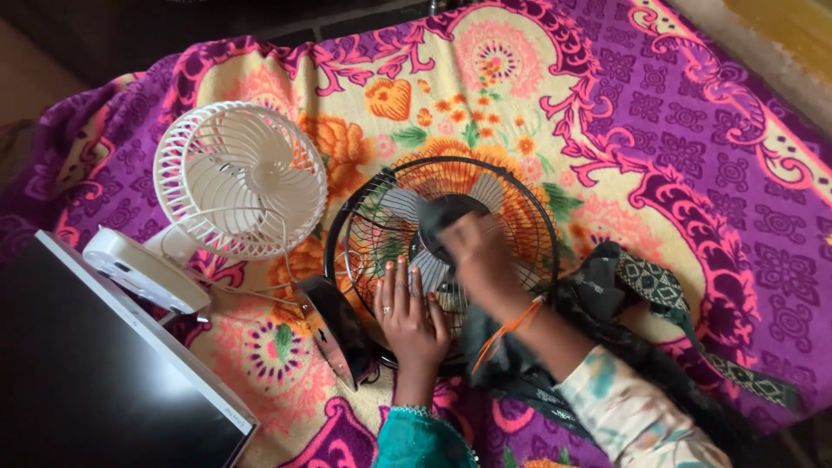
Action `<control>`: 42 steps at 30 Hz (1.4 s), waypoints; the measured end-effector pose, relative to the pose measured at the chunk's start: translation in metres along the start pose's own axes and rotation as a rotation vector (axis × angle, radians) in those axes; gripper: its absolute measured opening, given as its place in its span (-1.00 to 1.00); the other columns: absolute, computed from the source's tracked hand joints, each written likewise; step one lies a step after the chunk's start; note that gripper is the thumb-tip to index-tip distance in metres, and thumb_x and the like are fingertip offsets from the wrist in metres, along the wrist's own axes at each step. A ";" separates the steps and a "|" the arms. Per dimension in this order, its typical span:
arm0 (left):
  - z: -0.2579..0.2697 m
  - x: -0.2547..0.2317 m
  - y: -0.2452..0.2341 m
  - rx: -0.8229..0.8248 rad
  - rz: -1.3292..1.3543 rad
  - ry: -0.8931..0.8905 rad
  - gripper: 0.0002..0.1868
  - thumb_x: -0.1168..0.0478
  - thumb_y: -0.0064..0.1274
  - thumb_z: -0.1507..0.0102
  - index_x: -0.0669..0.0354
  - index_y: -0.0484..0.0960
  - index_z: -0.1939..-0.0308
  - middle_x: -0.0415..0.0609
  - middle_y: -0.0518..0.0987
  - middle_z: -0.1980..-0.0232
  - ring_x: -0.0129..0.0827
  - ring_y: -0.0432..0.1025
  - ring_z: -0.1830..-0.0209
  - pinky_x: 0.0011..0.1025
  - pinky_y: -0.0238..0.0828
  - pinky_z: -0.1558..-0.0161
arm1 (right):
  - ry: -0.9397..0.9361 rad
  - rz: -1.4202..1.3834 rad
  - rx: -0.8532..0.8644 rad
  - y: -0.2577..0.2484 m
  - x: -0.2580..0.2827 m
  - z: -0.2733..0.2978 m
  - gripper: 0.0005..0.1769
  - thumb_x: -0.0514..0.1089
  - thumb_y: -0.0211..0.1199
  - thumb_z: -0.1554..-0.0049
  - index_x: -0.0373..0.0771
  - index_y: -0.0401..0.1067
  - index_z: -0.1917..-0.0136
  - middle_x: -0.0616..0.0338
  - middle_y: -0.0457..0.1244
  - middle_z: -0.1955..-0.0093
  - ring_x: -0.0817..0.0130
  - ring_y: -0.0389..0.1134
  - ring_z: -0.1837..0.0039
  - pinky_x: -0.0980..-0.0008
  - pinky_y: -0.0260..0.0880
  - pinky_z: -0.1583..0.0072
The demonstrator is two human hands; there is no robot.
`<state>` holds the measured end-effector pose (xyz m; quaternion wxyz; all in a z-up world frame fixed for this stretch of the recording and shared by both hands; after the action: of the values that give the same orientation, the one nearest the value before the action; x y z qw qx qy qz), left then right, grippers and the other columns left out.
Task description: The person wipes the front grill and blades of a black table fan using a dark cloth. They hold the fan steady with one hand while cleaning with the other, moving the cloth across the metal bars and the central hub. A white fan and a laptop are visible nearby on the patterned bedspread.
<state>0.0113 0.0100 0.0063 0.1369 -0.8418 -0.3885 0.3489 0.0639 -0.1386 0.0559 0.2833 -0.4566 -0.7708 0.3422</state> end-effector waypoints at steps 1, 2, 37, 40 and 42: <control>0.001 -0.002 0.001 -0.007 -0.002 -0.006 -0.51 0.20 -0.12 -0.31 0.37 0.53 -0.27 0.22 0.39 -0.48 0.10 0.20 -0.56 0.05 -0.01 -0.53 | 0.073 0.016 0.005 -0.006 -0.030 -0.006 -0.69 -0.35 0.21 -0.06 -0.23 0.58 -0.07 0.06 0.27 -0.01 0.02 0.30 -0.09 0.07 0.30 -0.13; 0.001 -0.003 0.003 -0.005 0.001 -0.005 -0.53 0.20 -0.11 -0.32 0.37 0.53 -0.27 0.21 0.40 -0.48 0.10 0.21 -0.56 0.05 -0.01 -0.53 | 0.146 0.032 0.010 -0.007 -0.051 -0.013 -0.71 -0.37 0.20 -0.07 -0.26 0.57 -0.07 0.06 0.27 -0.01 0.01 0.32 -0.12 0.09 0.32 -0.17; 0.004 0.005 0.002 -0.038 0.013 0.009 -0.49 0.20 -0.10 -0.28 0.39 0.50 -0.28 0.25 0.39 -0.47 0.10 0.22 -0.54 0.06 0.04 -0.49 | 0.022 -0.122 -0.049 -0.040 0.068 0.061 -0.54 -0.34 0.17 0.00 -0.35 0.48 -0.20 0.00 0.28 -0.05 0.02 0.28 -0.08 0.07 0.33 -0.12; 0.002 0.003 0.001 -0.036 0.015 0.004 -0.47 0.23 -0.12 -0.25 0.40 0.50 -0.28 0.26 0.39 -0.47 0.11 0.22 -0.53 0.06 0.04 -0.49 | 0.232 -0.003 -0.005 -0.042 0.009 0.058 -0.53 -0.43 0.15 -0.01 -0.33 0.49 -0.20 0.01 0.27 0.00 -0.02 0.31 -0.09 0.06 0.32 -0.14; 0.000 0.001 0.005 -0.031 0.015 0.010 -0.49 0.24 -0.11 -0.27 0.39 0.51 -0.28 0.25 0.40 -0.47 0.10 0.22 -0.54 0.06 0.04 -0.50 | 0.276 0.024 -0.058 -0.040 -0.020 0.057 -0.53 -0.47 0.13 0.02 -0.34 0.48 -0.17 -0.04 0.25 -0.03 -0.07 0.30 -0.12 0.07 0.33 -0.17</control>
<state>0.0141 0.0074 0.0033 0.1233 -0.8484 -0.3869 0.3394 0.0088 -0.1858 0.0501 0.3693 -0.5165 -0.7286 0.2571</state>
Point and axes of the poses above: each hand's wrist, its own z-axis away from the middle knuckle, its own y-axis out of the palm, x = y × z, the point moved 1 cm from there along -z, towards the middle knuckle
